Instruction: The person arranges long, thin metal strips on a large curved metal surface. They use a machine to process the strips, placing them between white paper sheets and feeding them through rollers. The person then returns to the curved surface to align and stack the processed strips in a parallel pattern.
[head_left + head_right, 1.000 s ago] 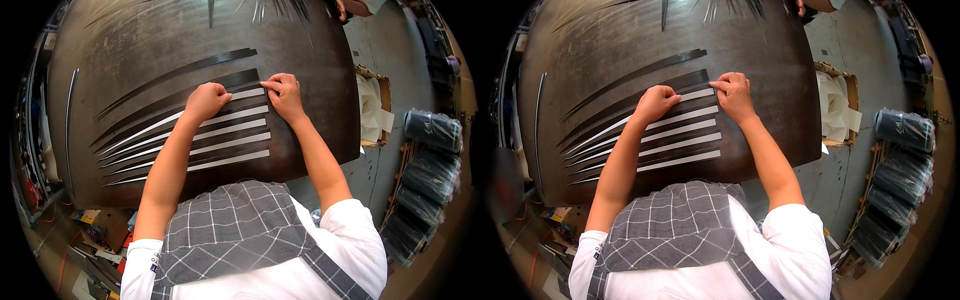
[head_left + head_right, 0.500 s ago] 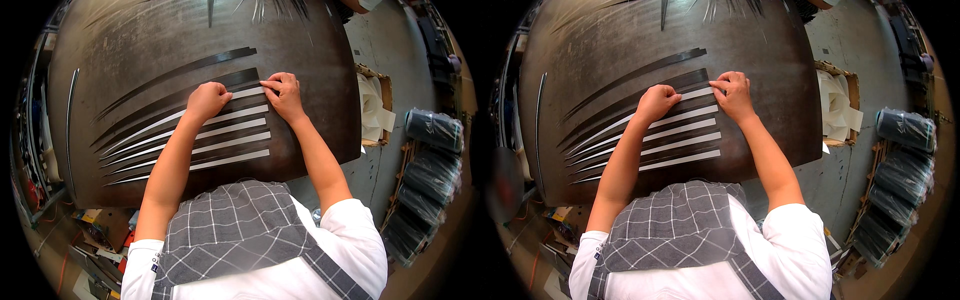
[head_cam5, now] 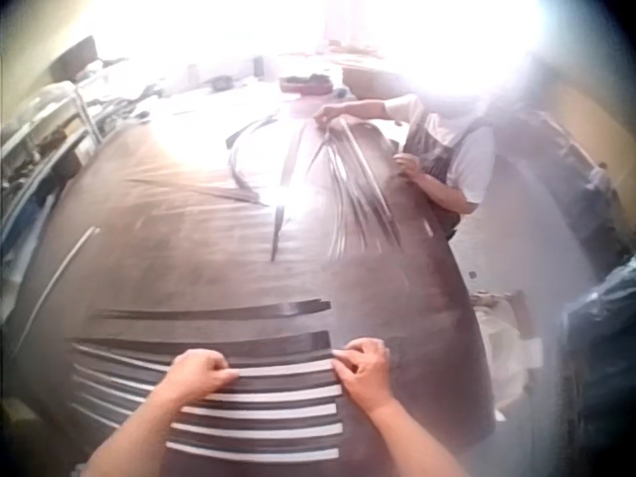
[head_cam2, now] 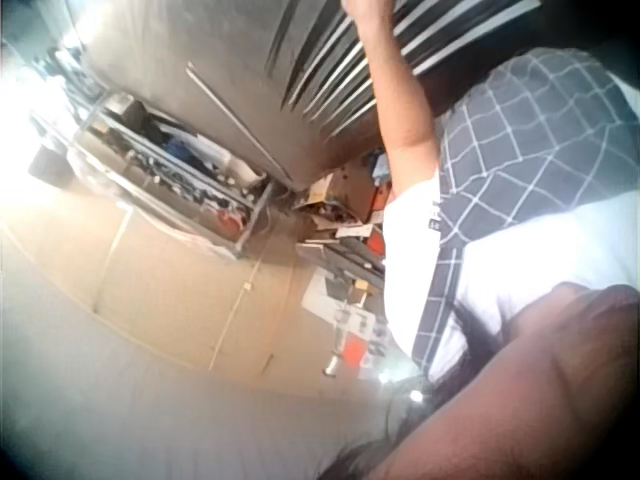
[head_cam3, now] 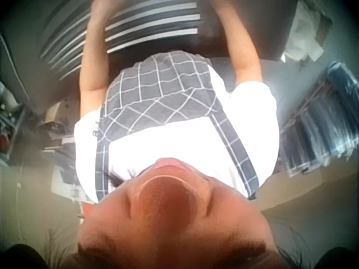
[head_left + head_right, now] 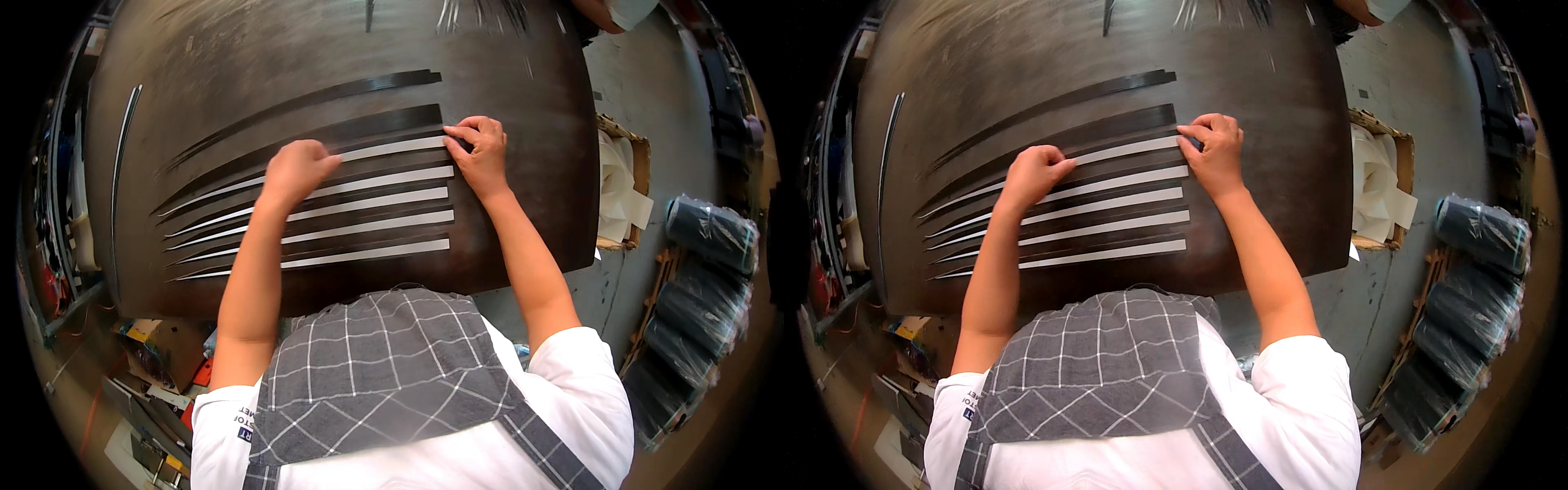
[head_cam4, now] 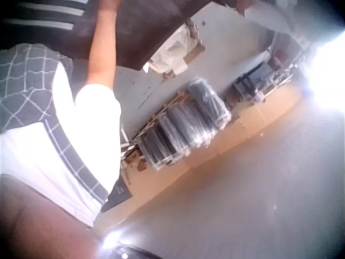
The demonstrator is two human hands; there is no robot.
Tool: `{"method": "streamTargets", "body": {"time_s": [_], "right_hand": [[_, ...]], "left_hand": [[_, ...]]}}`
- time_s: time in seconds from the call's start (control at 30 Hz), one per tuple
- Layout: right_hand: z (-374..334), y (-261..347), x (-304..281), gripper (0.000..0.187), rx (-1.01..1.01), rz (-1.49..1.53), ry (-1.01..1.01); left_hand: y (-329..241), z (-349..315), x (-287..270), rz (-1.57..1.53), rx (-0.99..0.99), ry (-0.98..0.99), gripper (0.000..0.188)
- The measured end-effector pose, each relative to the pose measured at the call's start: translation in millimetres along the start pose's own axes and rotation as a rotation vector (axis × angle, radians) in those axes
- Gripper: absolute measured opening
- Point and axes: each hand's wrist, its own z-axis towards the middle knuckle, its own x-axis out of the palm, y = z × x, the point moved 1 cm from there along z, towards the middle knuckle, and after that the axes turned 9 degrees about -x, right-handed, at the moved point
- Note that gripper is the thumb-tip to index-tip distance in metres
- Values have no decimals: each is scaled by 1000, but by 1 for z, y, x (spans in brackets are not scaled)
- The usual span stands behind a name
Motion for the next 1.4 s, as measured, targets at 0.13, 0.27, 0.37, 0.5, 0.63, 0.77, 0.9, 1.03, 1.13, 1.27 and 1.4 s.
{"method": "streamTargets", "body": {"time_s": [0.13, 0.27, 0.37, 0.5, 0.63, 0.77, 0.9, 1.03, 1.13, 1.27, 1.4], "right_hand": [[0, 0, 0, 13, -5, -21, 11], [0, -1, 0, 14, -5, -34, 27], [0, -1, 0, 15, -10, -39, 38], [1, 2, -1, 15, -14, -42, 46], [0, -2, 0, 16, -15, -49, 45], [-1, -2, 0, 17, -18, -53, 37], [0, -2, -1, 16, -28, -54, 46], [0, -1, -1, 16, -38, -63, 47], [2, 5, -3, 17, -46, -94, 50], [8, 44, 8, 18, -55, -149, 33], [28, 133, 64, 26, 80, 153, 416]], "left_hand": [[51, -5, -20, -83, -80, -42, 33], [81, -2, -34, -97, -218, 30, 34], [87, -2, -37, -103, -241, 37, 33], [95, 2, -36, -101, -189, 15, 33], [93, 2, -37, -89, -198, 23, 32], [89, 0, -38, -88, -210, 19, 32], [90, -1, -34, -57, -162, -37, 33], [89, -2, -35, -58, -179, -26, 31], [89, -4, -34, -76, -180, -40, 30], [91, -5, -28, -62, -144, -77, 30], [85, -10, -21, -58, -105, -107, 34]]}}
